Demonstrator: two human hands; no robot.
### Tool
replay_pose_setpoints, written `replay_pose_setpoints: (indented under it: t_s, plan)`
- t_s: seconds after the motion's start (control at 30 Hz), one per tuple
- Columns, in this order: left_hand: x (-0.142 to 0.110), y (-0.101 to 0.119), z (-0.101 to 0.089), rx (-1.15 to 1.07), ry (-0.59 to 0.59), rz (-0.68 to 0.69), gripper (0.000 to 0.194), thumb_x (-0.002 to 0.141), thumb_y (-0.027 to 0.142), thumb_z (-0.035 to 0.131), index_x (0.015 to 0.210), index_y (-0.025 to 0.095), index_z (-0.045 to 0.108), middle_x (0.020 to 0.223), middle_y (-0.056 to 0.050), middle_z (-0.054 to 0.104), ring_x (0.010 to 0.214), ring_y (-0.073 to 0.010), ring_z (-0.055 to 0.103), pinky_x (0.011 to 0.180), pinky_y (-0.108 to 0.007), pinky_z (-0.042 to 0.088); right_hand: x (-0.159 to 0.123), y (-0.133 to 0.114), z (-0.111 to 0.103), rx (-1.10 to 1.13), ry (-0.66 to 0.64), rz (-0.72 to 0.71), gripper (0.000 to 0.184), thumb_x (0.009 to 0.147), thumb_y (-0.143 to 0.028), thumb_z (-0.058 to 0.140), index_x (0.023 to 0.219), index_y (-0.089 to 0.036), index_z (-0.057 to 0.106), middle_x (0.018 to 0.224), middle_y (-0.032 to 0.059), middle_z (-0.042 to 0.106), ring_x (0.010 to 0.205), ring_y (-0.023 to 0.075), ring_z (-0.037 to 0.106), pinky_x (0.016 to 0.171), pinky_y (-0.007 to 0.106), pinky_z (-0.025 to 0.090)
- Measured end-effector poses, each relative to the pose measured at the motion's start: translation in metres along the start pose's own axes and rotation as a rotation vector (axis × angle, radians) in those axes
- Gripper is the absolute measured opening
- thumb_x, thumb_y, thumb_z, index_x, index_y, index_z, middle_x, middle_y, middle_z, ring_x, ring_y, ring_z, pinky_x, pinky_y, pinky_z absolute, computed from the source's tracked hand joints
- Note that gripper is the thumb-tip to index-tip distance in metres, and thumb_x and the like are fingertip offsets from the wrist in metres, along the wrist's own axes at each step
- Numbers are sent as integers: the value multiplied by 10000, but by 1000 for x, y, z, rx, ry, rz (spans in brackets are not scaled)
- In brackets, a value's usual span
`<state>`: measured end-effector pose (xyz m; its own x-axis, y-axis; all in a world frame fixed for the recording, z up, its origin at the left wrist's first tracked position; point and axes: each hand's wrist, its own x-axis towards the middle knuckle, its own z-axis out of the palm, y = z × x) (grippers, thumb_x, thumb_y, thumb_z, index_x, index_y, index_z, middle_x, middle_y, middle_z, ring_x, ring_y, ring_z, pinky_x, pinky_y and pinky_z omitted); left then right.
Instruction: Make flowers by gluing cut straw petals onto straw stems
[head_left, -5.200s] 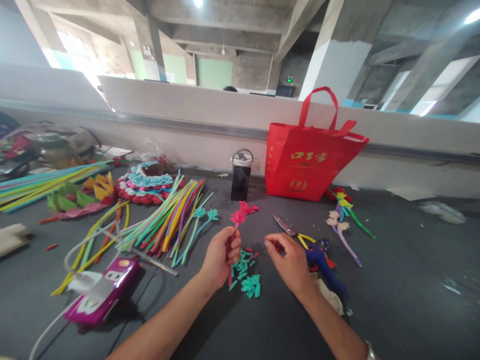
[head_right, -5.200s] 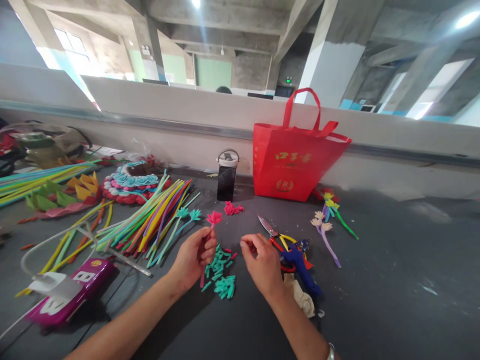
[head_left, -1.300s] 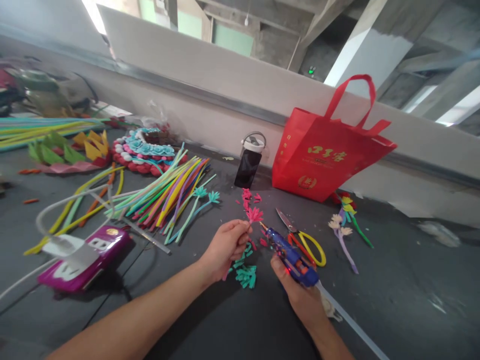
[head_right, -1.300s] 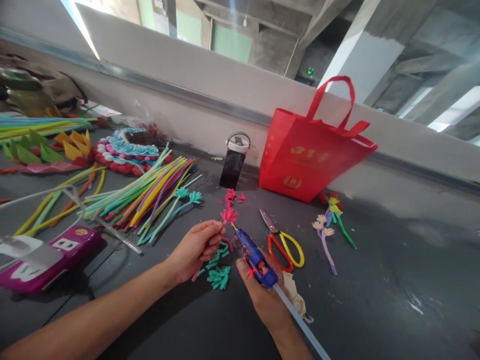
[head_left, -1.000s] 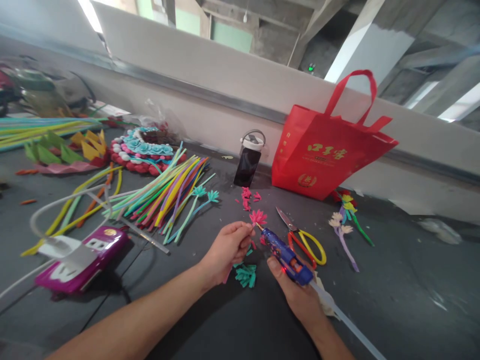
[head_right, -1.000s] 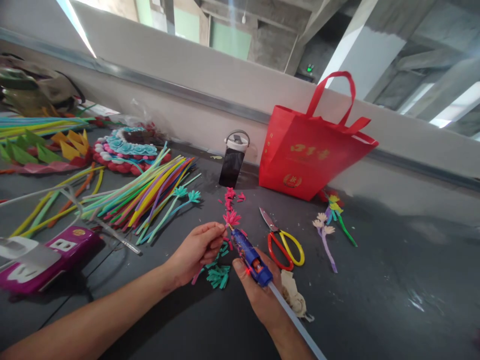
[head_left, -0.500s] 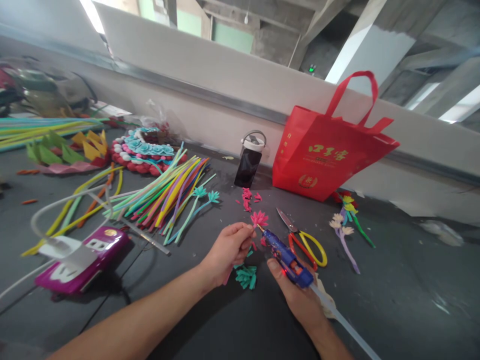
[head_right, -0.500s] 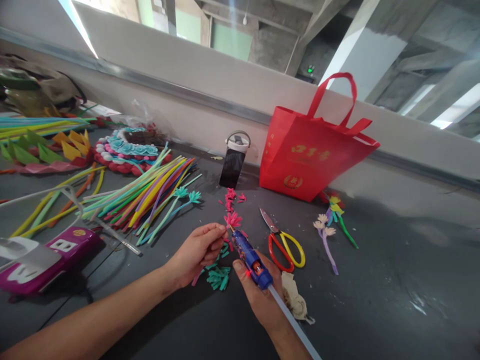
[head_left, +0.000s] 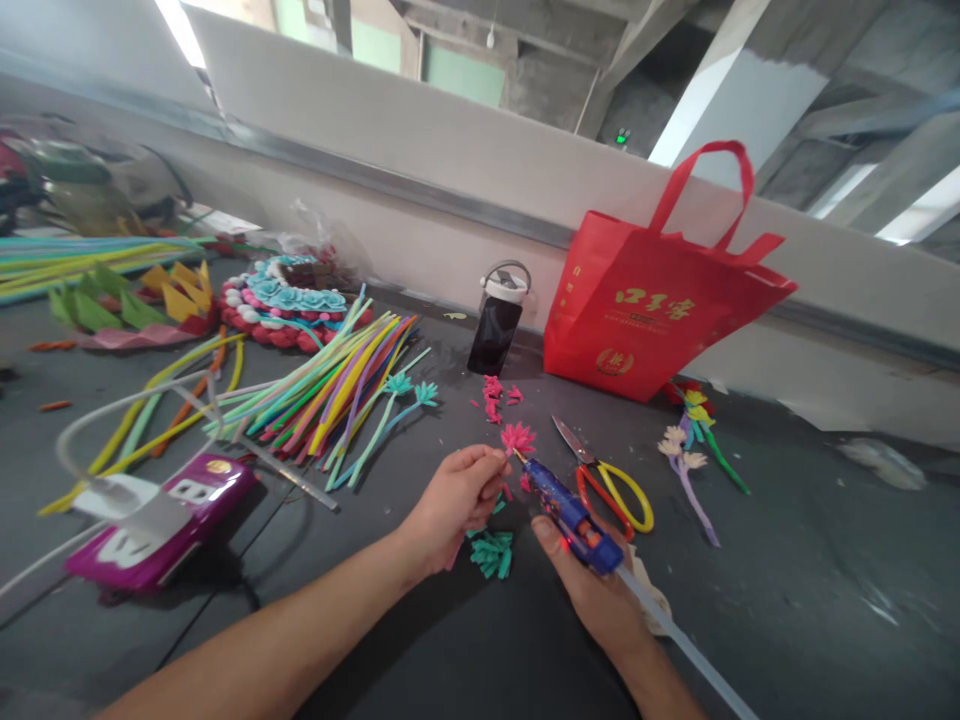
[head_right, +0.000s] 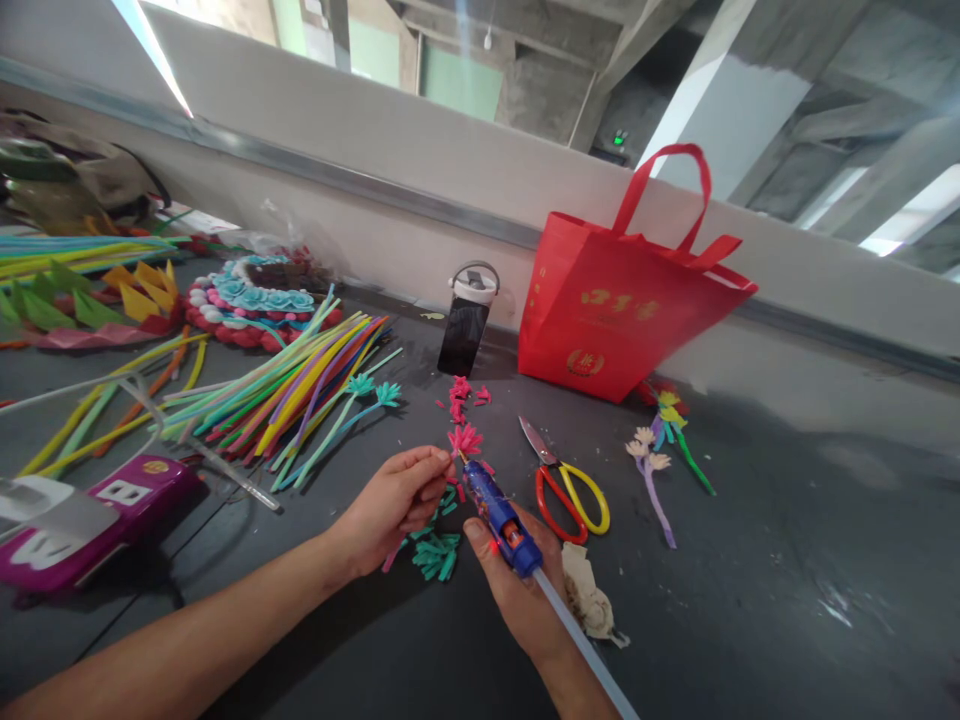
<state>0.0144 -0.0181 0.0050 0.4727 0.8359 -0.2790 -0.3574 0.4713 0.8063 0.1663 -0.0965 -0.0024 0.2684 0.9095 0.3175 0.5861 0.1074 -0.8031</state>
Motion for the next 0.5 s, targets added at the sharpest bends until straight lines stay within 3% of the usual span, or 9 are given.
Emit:
replay_pose_setpoints:
  t_s: [0.5]
  plan:
    - [0, 3, -1, -18, 18, -4, 199, 812, 352, 602, 745, 187, 512, 523, 94, 306, 375, -28, 173, 369, -205, 65, 0, 0, 4, 29, 3, 26, 315, 804, -521, 609, 681, -233, 639, 545, -11, 587, 532, 174, 543, 484, 268, 459]
